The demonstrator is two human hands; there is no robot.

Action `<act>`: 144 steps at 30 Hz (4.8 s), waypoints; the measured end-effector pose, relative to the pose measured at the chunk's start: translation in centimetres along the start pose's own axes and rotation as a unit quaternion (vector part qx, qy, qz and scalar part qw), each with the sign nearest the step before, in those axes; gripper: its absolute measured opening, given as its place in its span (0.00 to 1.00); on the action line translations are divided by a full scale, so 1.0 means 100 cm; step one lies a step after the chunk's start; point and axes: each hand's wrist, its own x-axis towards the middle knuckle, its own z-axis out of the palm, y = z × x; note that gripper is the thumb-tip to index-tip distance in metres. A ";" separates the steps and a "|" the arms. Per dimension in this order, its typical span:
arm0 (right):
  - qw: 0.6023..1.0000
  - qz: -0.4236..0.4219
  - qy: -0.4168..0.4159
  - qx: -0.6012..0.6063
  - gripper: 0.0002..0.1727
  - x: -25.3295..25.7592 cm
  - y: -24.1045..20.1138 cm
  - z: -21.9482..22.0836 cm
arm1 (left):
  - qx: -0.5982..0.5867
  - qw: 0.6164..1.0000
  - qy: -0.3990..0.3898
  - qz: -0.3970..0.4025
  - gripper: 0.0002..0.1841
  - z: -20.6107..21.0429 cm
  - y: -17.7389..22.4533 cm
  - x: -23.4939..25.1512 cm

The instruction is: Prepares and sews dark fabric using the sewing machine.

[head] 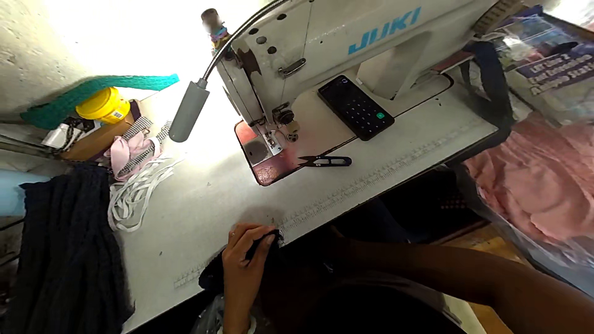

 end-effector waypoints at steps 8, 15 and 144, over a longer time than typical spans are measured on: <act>0.832 -0.035 0.291 0.471 0.17 -0.060 0.086 -0.012 | -0.011 1.000 0.004 0.004 0.09 0.000 -0.001 0.001; 0.281 0.053 0.424 0.860 0.17 -0.061 0.118 0.020 | -0.001 1.000 0.002 0.006 0.10 0.001 -0.001 0.002; 0.609 -0.244 0.627 0.420 0.07 -0.101 -0.036 -0.080 | -0.202 0.959 -0.024 -0.196 0.07 0.001 0.082 0.044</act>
